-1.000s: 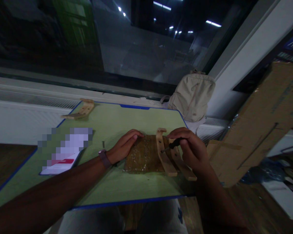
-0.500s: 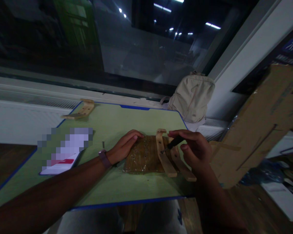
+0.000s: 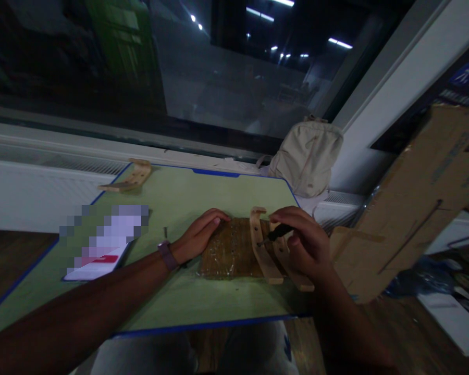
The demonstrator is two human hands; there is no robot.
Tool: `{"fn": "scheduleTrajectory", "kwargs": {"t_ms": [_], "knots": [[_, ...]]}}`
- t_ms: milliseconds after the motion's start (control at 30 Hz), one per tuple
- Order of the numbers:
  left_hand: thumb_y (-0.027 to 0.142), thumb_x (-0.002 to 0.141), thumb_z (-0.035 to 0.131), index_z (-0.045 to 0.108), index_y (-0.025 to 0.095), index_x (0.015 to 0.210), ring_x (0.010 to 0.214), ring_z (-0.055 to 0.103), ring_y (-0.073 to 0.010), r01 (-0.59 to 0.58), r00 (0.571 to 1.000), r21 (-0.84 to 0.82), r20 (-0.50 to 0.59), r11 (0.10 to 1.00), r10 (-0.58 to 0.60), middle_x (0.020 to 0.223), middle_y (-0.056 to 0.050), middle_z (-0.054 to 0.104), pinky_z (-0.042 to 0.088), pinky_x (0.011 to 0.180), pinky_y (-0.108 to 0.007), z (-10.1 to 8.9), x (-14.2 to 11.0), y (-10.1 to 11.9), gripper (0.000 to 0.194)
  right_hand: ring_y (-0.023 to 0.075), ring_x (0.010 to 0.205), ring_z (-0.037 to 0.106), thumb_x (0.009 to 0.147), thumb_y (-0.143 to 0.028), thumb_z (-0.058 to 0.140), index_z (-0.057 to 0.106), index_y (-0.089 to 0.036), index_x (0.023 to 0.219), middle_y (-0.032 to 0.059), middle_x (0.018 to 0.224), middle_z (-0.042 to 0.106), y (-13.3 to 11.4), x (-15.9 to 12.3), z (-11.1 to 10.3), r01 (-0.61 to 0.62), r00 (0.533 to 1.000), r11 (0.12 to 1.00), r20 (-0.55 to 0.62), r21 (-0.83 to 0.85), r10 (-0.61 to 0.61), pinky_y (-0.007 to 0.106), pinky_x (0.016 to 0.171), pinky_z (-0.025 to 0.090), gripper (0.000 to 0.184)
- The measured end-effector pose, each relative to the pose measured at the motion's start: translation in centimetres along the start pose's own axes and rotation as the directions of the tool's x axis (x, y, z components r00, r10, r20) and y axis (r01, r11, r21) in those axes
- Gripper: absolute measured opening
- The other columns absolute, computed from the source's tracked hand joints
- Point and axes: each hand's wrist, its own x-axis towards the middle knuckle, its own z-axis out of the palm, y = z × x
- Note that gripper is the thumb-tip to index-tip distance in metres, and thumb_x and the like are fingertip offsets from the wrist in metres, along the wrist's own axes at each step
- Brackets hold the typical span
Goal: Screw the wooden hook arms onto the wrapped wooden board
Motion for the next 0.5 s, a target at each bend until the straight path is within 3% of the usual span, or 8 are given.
{"fn": "scheduleTrajectory", "kwargs": {"t_ms": [67,133,233,333,400,500], "knots": [[0.043,0.101,0.036,0.062,0.019,0.106,0.106,0.056,-0.0204,0.0,1.0,-0.009,0.001,1.0,0.0,0.107,-0.007,0.06,0.041,0.098,-0.038,0.0,0.0,0.0,0.036,0.0235,0.115,0.061,0.1,-0.032,0.038,0.05,-0.03,0.14,0.0087,0.121,0.067,-0.2,-0.1,0.2,-0.041,0.996,0.998,0.083,0.057,0.036,0.047,0.094,0.051,0.042],[0.042,0.101,0.036,0.062,0.019,0.106,0.106,0.056,-0.02,-0.003,1.0,-0.012,-0.002,1.0,0.003,0.107,-0.006,0.059,0.041,0.099,-0.038,0.0,0.0,0.0,0.035,0.0216,0.116,0.061,0.099,-0.023,0.039,0.046,-0.033,0.143,0.0069,0.123,0.067,-0.2,-0.2,0.5,-0.065,0.994,0.996,0.091,0.066,0.059,0.047,0.098,0.05,0.046],[0.042,0.101,0.036,0.062,0.019,0.105,0.106,0.056,-0.0196,-0.007,1.0,-0.006,0.003,1.0,0.007,0.107,-0.006,0.059,0.041,0.098,-0.037,0.0,0.0,0.0,0.035,0.0186,0.093,0.067,0.09,-0.012,0.054,0.056,-0.033,0.132,0.0044,0.103,0.07,0.4,-0.7,0.8,-0.09,0.995,0.995,-0.038,0.044,0.092,0.04,0.082,0.055,0.047],[0.042,0.101,0.036,0.062,0.02,0.106,0.106,0.056,-0.0196,-0.012,1.0,0.0,0.004,1.0,0.012,0.107,-0.006,0.059,0.041,0.098,-0.037,0.0,-0.1,-0.1,0.035,0.0172,0.076,0.064,0.078,-0.008,0.069,0.061,-0.031,0.12,0.0021,0.088,0.067,0.8,-1.1,0.8,-0.059,0.983,0.998,-0.178,-0.019,0.055,0.034,0.066,0.054,0.048],[0.042,0.101,0.036,0.062,0.02,0.106,0.107,0.056,-0.0199,-0.012,1.0,0.006,0.004,1.0,0.012,0.108,-0.006,0.059,0.04,0.097,-0.037,0.0,-0.1,-0.2,0.034,0.0178,0.075,0.063,0.078,-0.01,0.069,0.062,-0.029,0.118,0.0027,0.086,0.067,0.7,-1.0,0.6,0.004,0.986,0.998,-0.166,-0.058,-0.013,0.033,0.064,0.053,0.045],[0.042,0.101,0.035,0.062,0.019,0.106,0.107,0.056,-0.0199,-0.006,1.0,0.012,0.008,1.0,0.006,0.108,-0.006,0.059,0.04,0.098,-0.037,-0.1,-0.1,-0.1,0.035,0.0211,0.088,0.065,0.087,-0.015,0.056,0.061,-0.026,0.125,0.0073,0.095,0.069,0.0,-0.6,0.3,0.023,0.999,0.999,-0.041,-0.045,-0.024,0.039,0.074,0.054,0.04]]}}
